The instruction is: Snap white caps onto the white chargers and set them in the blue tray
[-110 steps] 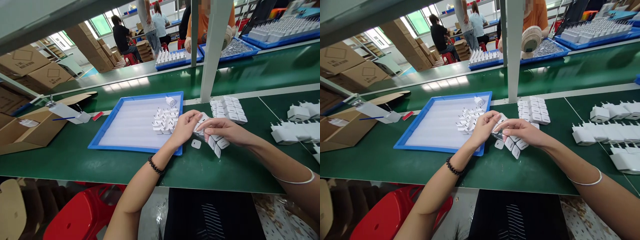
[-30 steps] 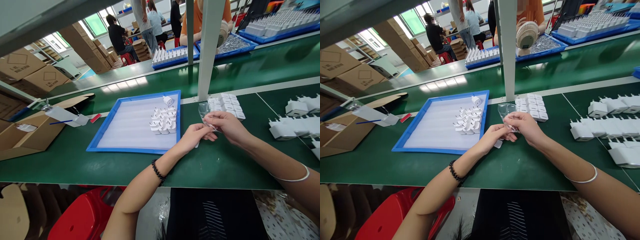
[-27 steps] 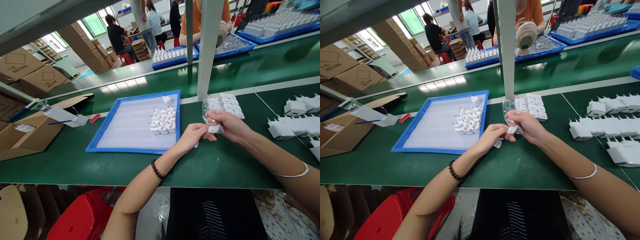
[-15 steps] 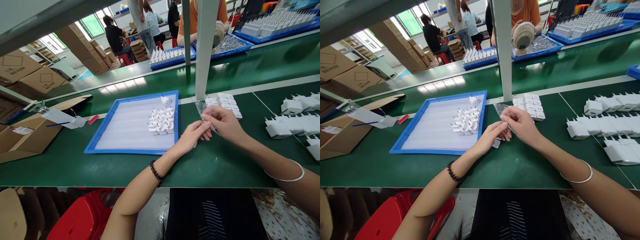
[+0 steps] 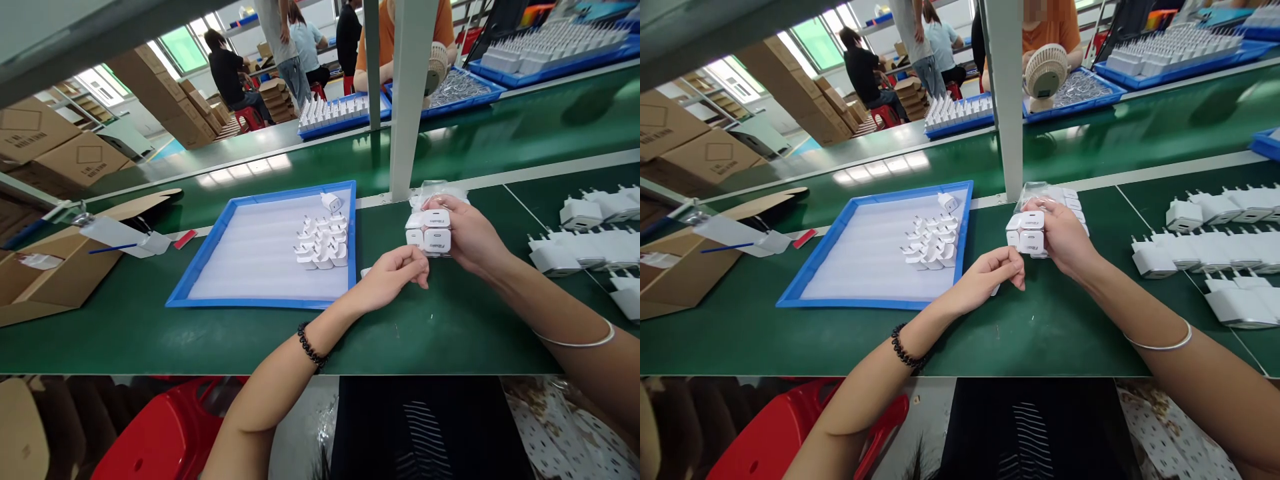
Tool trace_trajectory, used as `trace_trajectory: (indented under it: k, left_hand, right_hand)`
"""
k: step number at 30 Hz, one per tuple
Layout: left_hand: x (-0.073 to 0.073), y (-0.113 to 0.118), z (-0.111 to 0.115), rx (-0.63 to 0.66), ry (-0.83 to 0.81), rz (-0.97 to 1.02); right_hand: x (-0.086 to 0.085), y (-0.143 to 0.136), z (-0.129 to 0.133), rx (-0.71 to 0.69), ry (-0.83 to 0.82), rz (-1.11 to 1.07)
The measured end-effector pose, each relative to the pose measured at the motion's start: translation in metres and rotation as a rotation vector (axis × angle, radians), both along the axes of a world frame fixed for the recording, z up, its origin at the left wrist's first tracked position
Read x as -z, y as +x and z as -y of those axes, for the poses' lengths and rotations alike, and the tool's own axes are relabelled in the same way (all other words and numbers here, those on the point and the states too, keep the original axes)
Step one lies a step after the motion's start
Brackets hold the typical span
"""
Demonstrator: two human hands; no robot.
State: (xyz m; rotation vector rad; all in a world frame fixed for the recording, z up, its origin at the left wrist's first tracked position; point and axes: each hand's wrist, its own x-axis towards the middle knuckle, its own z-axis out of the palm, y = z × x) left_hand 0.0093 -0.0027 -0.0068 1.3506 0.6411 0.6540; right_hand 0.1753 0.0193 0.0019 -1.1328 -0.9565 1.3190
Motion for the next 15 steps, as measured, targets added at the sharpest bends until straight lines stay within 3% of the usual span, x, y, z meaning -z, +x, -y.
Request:
trace_trajectory:
  k: [3, 8, 12, 15]
  left_hand:
    - [0.002, 0.001, 0.0, -0.056, 0.035, -0.036]
    - [0.005, -0.001, -0.003, -0.127, 0.017, -0.271]
    - [0.006, -0.001, -0.007, -0.11, -0.162, -0.146]
    - [0.007, 0.001, -0.01, -0.134, -0.233, -0.068]
  right_hand:
    - [0.0, -0.001, 0.0, 0.075, 0.092, 0.097]
    - [0.003, -0.005, 0.009, 0.101, 0.259, 0.369]
    - [0.007, -0.009, 0.016, 0.081, 0.432, 0.637]
    - [0.011, -0.013, 0.02, 0.018, 0.473, 0.718]
